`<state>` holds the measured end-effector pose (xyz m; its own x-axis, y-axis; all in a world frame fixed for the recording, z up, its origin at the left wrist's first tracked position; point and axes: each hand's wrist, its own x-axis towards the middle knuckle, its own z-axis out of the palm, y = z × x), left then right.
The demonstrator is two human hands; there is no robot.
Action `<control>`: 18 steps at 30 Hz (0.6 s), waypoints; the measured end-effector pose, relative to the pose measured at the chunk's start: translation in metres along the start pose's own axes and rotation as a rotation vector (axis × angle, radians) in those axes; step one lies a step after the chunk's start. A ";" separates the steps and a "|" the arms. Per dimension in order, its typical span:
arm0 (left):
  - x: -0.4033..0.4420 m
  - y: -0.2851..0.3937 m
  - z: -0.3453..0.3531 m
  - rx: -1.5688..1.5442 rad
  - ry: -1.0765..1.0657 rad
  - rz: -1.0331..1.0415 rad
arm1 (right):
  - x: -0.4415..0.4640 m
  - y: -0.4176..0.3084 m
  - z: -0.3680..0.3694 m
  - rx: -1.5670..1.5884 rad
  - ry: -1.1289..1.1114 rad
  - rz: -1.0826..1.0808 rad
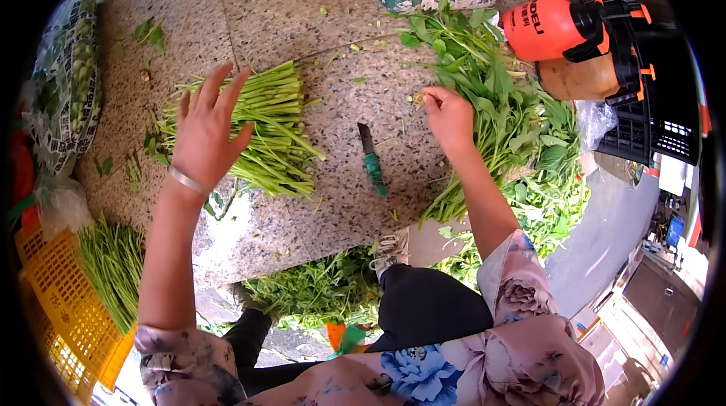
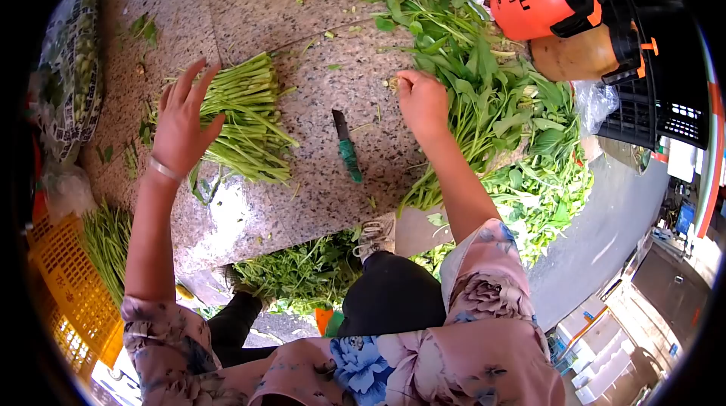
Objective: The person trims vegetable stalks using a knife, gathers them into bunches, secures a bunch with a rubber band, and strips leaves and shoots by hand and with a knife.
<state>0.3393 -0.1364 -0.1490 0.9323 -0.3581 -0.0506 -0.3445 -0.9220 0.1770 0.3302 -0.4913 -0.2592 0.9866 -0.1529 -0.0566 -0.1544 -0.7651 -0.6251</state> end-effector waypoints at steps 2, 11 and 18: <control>-0.034 0.017 -0.022 0.068 0.015 0.057 | 0.005 0.004 -0.001 -0.118 -0.073 0.032; -0.171 0.082 -0.119 -0.243 -0.336 0.041 | 0.009 -0.015 -0.003 -0.316 -0.138 0.014; -0.202 0.083 -0.068 -0.291 -0.309 0.007 | 0.066 -0.061 0.001 0.043 0.011 -0.130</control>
<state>0.1304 -0.1305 -0.0573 0.8380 -0.4325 -0.3328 -0.2641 -0.8550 0.4463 0.4048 -0.4538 -0.2259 0.9975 -0.0613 0.0349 -0.0231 -0.7513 -0.6595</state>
